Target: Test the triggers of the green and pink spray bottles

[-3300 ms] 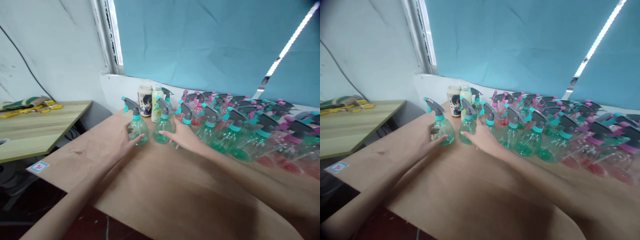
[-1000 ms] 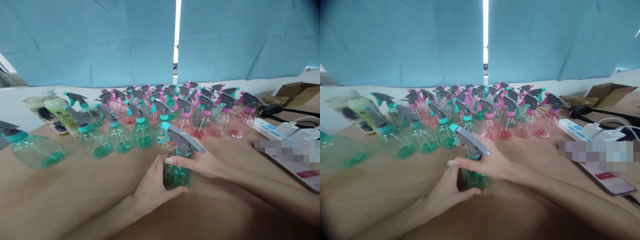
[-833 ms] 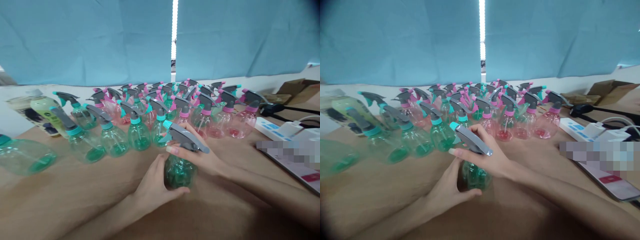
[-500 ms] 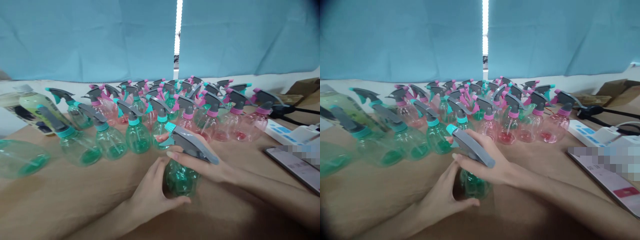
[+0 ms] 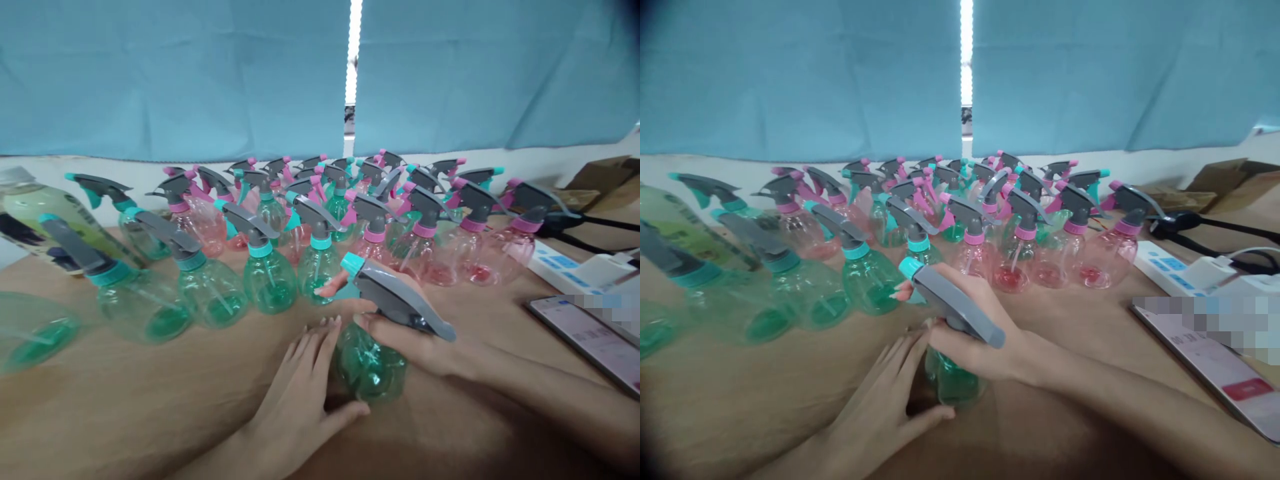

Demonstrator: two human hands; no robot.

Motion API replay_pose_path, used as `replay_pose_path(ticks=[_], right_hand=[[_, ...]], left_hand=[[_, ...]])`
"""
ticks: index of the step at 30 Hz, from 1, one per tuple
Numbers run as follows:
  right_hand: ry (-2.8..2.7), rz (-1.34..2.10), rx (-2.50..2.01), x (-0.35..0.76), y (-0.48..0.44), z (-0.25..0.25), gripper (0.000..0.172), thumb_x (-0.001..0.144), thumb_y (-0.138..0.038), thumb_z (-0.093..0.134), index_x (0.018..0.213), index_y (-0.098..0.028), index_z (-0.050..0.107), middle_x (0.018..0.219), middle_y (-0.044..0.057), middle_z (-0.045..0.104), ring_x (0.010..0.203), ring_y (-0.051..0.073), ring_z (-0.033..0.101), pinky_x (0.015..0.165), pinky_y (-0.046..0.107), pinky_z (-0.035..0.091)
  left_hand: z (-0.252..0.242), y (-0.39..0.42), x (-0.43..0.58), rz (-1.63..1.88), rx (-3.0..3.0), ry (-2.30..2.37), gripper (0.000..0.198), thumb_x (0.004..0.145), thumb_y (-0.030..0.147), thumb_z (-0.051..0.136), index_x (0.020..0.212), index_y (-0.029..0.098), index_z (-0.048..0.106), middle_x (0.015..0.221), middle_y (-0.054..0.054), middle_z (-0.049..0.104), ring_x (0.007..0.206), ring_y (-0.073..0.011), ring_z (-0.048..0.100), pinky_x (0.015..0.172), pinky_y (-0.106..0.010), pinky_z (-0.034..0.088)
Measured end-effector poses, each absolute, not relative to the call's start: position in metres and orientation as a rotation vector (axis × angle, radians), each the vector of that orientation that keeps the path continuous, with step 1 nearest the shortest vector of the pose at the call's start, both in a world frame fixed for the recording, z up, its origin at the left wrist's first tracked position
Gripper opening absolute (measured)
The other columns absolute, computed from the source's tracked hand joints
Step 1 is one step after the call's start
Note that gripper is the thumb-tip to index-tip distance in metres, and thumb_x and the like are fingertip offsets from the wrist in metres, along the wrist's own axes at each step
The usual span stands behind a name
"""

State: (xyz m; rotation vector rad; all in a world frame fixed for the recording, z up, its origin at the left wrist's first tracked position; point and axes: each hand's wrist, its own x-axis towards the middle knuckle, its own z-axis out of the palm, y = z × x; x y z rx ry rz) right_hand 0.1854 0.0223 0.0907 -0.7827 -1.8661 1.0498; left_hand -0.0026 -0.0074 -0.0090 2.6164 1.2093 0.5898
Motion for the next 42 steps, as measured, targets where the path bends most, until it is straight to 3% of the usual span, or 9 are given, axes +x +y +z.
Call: replay_pose_path(ticks=[7, 10, 13, 16, 20, 23, 28, 33, 42], right_hand=[[-1.867, 1.062, -0.828, 0.189, 0.020, 0.088, 0.040, 0.066, -0.014, 0.047, 0.101, -0.022, 0.065, 0.064, -0.004, 0.048, 0.047, 0.010, 0.034, 0.046, 0.025, 0.034], [-1.857, 1.086, -0.812, 0.188, 0.020, 0.089, 0.039, 0.065, -0.013, 0.047, 0.099, -0.022, 0.065, 0.068, -0.003, 0.052, 0.047, 0.009, 0.035, 0.045, 0.024, 0.034], [-1.856, 1.135, -0.783, 0.188, 0.021, 0.089, 0.038, 0.065, -0.012, 0.047, 0.098, -0.022, 0.064, 0.080, 0.000, 0.060, 0.046, 0.008, 0.036, 0.047, 0.025, 0.040], [-1.820, 1.150, -0.736, 0.188, 0.022, 0.084, 0.037, 0.066, -0.011, 0.048, 0.097, -0.024, 0.063, 0.078, -0.002, 0.061, 0.048, 0.009, 0.043, 0.061, 0.029, 0.050], [-1.821, 1.098, -0.719, 0.190, 0.024, 0.079, 0.025, 0.067, -0.010, 0.049, 0.084, -0.024, 0.061, 0.071, -0.002, 0.058, 0.064, 0.014, 0.058, 0.063, 0.029, 0.053], [-1.829, 1.081, -0.740, 0.190, 0.023, 0.079, 0.014, 0.068, -0.011, 0.050, 0.072, -0.023, 0.057, 0.068, -0.002, 0.056, 0.059, 0.013, 0.055, 0.061, 0.030, 0.051], [-1.853, 1.054, -0.853, 0.188, 0.020, 0.083, 0.014, 0.078, -0.018, 0.054, 0.089, -0.023, 0.060, 0.059, -0.006, 0.048, 0.052, 0.012, 0.050, 0.059, 0.029, 0.049], [-1.868, 0.972, -0.816, 0.188, 0.018, 0.087, 0.008, 0.084, -0.031, 0.058, 0.088, -0.023, 0.058, 0.078, -0.002, 0.060, 0.066, 0.013, 0.057, 0.064, 0.026, 0.049], [-1.907, 0.890, -0.833, 0.194, 0.020, 0.086, 0.019, 0.087, -0.039, 0.054, 0.076, -0.024, 0.052, 0.067, -0.002, 0.054, 0.068, 0.015, 0.056, 0.058, 0.026, 0.045]], left_hand=[[-0.013, -0.008, -0.003, 0.500, 2.679, 1.226, 0.089, 0.086, 0.053, 0.063, 0.148, 0.016, 0.011, 0.147, -0.021, 0.036, 0.134, -0.0376, 0.035, 0.103, -0.057, 0.035], [-0.011, -0.009, -0.003, 0.448, 2.663, 1.239, 0.085, 0.088, 0.056, 0.059, 0.149, 0.013, 0.018, 0.150, -0.022, 0.030, 0.138, -0.0379, 0.027, 0.106, -0.056, 0.033], [-0.008, -0.008, -0.003, 0.377, 2.650, 1.235, 0.083, 0.088, 0.059, 0.055, 0.147, 0.009, 0.026, 0.150, -0.023, 0.031, 0.138, -0.0385, 0.026, 0.107, -0.056, 0.032], [-0.006, -0.007, -0.002, 0.360, 2.657, 1.232, 0.082, 0.088, 0.061, 0.053, 0.146, 0.008, 0.029, 0.151, -0.023, 0.030, 0.139, -0.0371, 0.026, 0.108, -0.055, 0.030], [-0.004, -0.006, 0.000, 0.322, 2.674, 1.244, 0.083, 0.089, 0.062, 0.052, 0.144, 0.003, 0.031, 0.151, -0.025, 0.028, 0.140, -0.0366, 0.023, 0.109, -0.053, 0.028], [-0.001, -0.007, 0.001, 0.308, 2.681, 1.242, 0.082, 0.089, 0.060, 0.053, 0.144, 0.003, 0.033, 0.150, -0.025, 0.029, 0.140, -0.0357, 0.023, 0.109, -0.053, 0.028], [0.000, -0.008, 0.001, 0.288, 2.702, 1.251, 0.081, 0.089, 0.059, 0.054, 0.142, 0.001, 0.035, 0.149, -0.026, 0.030, 0.139, -0.0370, 0.023, 0.109, -0.053, 0.030], [0.000, -0.009, 0.001, 0.345, 2.669, 1.233, 0.079, 0.090, 0.058, 0.055, 0.145, 0.008, 0.031, 0.150, -0.023, 0.031, 0.140, -0.0352, 0.022, 0.110, -0.053, 0.027], [-0.003, -0.007, -0.002, 0.377, 2.635, 1.199, 0.073, 0.091, 0.056, 0.054, 0.145, 0.011, 0.034, 0.153, -0.019, 0.027, 0.141, -0.0354, 0.020, 0.111, -0.054, 0.025]])
